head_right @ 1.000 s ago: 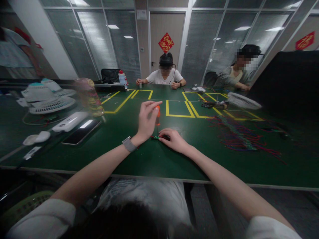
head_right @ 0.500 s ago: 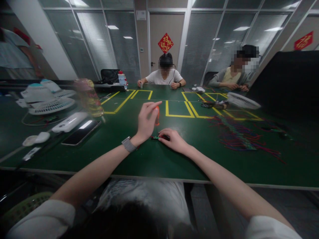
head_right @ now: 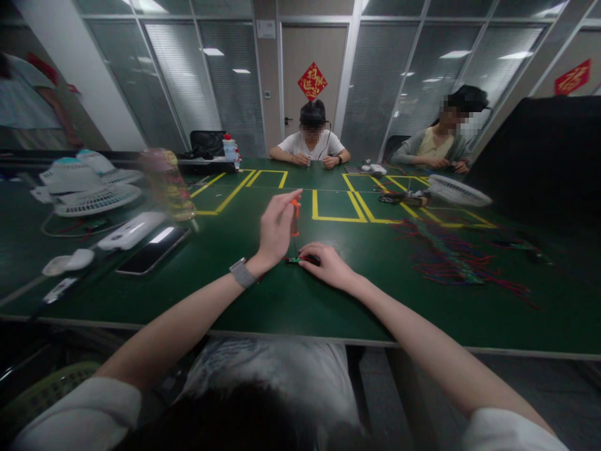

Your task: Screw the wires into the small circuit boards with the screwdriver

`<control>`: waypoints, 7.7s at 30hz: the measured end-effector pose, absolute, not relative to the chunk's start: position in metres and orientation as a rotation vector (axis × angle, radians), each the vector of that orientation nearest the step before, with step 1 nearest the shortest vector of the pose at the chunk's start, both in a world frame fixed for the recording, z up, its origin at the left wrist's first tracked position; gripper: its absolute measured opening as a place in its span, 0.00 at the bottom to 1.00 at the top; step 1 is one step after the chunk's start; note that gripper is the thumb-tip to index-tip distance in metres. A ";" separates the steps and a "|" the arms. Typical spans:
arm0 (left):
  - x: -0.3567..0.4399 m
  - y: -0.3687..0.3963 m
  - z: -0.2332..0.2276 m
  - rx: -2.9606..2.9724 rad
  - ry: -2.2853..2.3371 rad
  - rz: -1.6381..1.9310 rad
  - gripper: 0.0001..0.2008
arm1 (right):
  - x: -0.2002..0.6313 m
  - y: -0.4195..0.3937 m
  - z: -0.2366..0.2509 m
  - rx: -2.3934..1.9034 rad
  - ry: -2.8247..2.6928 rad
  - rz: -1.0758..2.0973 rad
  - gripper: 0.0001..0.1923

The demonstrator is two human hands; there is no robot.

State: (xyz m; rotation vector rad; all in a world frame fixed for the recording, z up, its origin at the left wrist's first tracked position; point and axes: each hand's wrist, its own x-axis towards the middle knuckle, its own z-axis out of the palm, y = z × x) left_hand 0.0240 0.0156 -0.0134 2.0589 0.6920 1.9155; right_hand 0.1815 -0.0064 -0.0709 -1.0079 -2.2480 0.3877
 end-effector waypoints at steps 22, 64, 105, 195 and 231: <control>0.024 0.015 -0.013 2.038 0.737 1.949 0.10 | 0.182 -0.006 -0.072 -1.019 -2.250 0.379 0.06; 0.025 0.018 -0.016 1.987 0.675 1.809 0.16 | 0.181 -0.007 -0.070 -1.001 -2.247 0.383 0.06; 0.024 0.014 -0.012 2.049 0.700 1.905 0.11 | 0.181 -0.008 -0.069 -1.028 -2.252 0.389 0.06; 0.023 0.015 -0.013 2.043 0.692 1.861 0.13 | 0.181 -0.008 -0.070 -1.010 -2.252 0.373 0.07; 0.025 0.015 -0.012 2.091 0.727 1.921 0.09 | 0.182 -0.006 -0.072 -1.010 -2.251 0.381 0.06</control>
